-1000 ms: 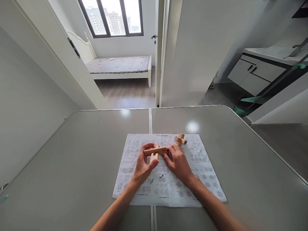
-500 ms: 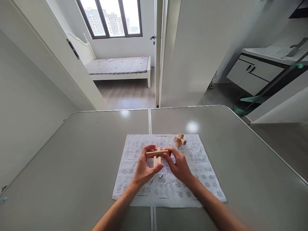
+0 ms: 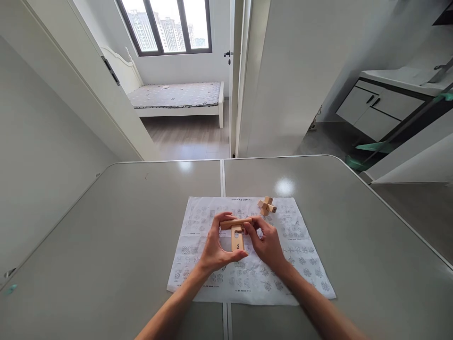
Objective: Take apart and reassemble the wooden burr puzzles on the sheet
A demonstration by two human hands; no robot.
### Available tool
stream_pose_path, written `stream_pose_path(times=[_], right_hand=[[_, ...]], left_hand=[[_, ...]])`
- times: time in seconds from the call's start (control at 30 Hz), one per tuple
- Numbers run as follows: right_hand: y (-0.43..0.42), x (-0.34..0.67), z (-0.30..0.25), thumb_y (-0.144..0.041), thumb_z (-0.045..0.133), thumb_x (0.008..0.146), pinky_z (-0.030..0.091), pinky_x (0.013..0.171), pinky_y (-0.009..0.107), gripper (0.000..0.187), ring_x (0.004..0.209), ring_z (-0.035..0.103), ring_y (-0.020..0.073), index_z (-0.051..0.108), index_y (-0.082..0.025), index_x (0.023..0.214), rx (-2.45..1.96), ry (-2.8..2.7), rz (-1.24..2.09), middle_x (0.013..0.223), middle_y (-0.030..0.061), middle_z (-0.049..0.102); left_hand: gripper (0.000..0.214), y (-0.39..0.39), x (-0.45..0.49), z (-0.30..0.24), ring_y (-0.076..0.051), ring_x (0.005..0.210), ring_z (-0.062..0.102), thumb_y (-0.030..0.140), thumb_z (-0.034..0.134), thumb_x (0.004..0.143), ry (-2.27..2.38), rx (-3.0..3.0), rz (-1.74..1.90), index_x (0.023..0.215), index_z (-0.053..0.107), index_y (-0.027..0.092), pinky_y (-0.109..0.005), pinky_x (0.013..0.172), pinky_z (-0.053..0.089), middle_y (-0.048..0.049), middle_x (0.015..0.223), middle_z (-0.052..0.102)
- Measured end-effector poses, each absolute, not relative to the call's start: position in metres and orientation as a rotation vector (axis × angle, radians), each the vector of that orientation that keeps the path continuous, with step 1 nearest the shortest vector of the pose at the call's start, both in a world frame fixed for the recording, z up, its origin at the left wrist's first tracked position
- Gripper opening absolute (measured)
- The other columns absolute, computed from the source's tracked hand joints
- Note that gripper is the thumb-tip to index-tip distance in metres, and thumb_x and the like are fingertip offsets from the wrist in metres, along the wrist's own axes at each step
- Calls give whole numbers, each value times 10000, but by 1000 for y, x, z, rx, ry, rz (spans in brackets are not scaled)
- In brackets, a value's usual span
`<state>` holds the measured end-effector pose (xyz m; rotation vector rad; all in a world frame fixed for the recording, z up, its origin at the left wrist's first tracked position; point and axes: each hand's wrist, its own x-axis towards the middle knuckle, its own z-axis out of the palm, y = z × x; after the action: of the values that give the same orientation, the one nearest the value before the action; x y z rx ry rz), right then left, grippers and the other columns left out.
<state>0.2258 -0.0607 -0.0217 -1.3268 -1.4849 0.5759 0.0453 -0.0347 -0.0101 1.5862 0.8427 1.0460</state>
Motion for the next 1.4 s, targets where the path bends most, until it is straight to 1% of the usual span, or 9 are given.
stream_pose_path(times=[0.23, 0.37, 0.47, 0.57, 0.7, 0.93, 1.13, 1.23, 1.4], right_hand=[[-62, 224, -20, -470, 528, 1065, 474, 499, 277, 305, 641, 679, 208, 639, -228, 914, -1360, -1438, 567, 733, 31, 717], [-60, 226, -22, -456, 522, 1073, 555, 594, 303, 289, 674, 717, 218, 646, -227, 947, -1337, -1440, 574, 763, 35, 743], [-59, 227, -25, -448, 532, 1073, 597, 657, 320, 263, 704, 750, 223, 642, -231, 974, -1312, -1411, 559, 783, 35, 765], [-60, 227, -28, -458, 545, 1067, 614, 666, 330, 249, 719, 770, 229, 623, -238, 978, -1317, -1372, 527, 814, 50, 786], [-62, 225, -31, -409, 565, 1063, 612, 659, 325, 184, 696, 768, 214, 613, -243, 999, -1291, -1445, 455, 846, 53, 802], [-62, 224, -38, -341, 558, 1061, 618, 692, 351, 123, 723, 767, 218, 623, -239, 1083, -1279, -1569, 441, 936, 71, 805], [-60, 225, -37, -270, 494, 1084, 638, 772, 386, 333, 864, 790, 243, 564, -239, 1409, -1268, -1697, 397, 1079, 92, 809], [-60, 225, -37, -254, 478, 1092, 643, 851, 420, 346, 985, 791, 264, 590, -248, 1419, -1256, -1731, 370, 1208, 116, 790], [-59, 225, -40, -240, 491, 1092, 653, 833, 406, 344, 948, 803, 250, 592, -259, 1421, -1248, -1728, 358, 1203, 94, 797]], left_hand=[[932, -36, 46, -7, -343, 1208, 632, 564, 939, 639, 853, 1624, 1031, 1377, 456, 262, -480, 1111, 447, -106, 1267, 638], [946, -37, 46, -5, -345, 1225, 609, 582, 926, 656, 850, 1606, 995, 1400, 438, 261, -478, 1108, 446, -111, 1291, 618], [893, -38, 47, -7, -347, 1305, 549, 670, 810, 764, 834, 1582, 1020, 1451, 421, 253, -488, 1149, 412, -135, 1427, 542], [642, -37, 49, -10, -313, 1335, 511, 657, 644, 924, 1010, 1518, 1213, 1382, 465, 245, -462, 1148, 413, -133, 1466, 481], [371, -37, 50, -9, -224, 1048, 637, 561, 578, 1012, 1153, 1371, 1205, 1188, 519, 239, -375, 954, 514, -68, 1139, 630], [354, -38, 56, -6, -120, 565, 562, 520, 650, 988, 997, 1329, 1014, 1132, 493, 238, -249, 566, 444, 25, 788, 683], [352, -38, 55, -7, -185, 760, 718, 500, 656, 990, 975, 1313, 1002, 1156, 486, 241, -327, 775, 566, -40, 938, 772], [335, -39, 55, -7, -222, 878, 754, 490, 636, 1006, 968, 1333, 992, 1174, 486, 242, -361, 836, 583, -58, 989, 785], [351, -40, 56, -6, -275, 1159, 733, 499, 616, 1016, 948, 1339, 997, 1217, 482, 244, -404, 982, 571, -110, 1201, 772]])
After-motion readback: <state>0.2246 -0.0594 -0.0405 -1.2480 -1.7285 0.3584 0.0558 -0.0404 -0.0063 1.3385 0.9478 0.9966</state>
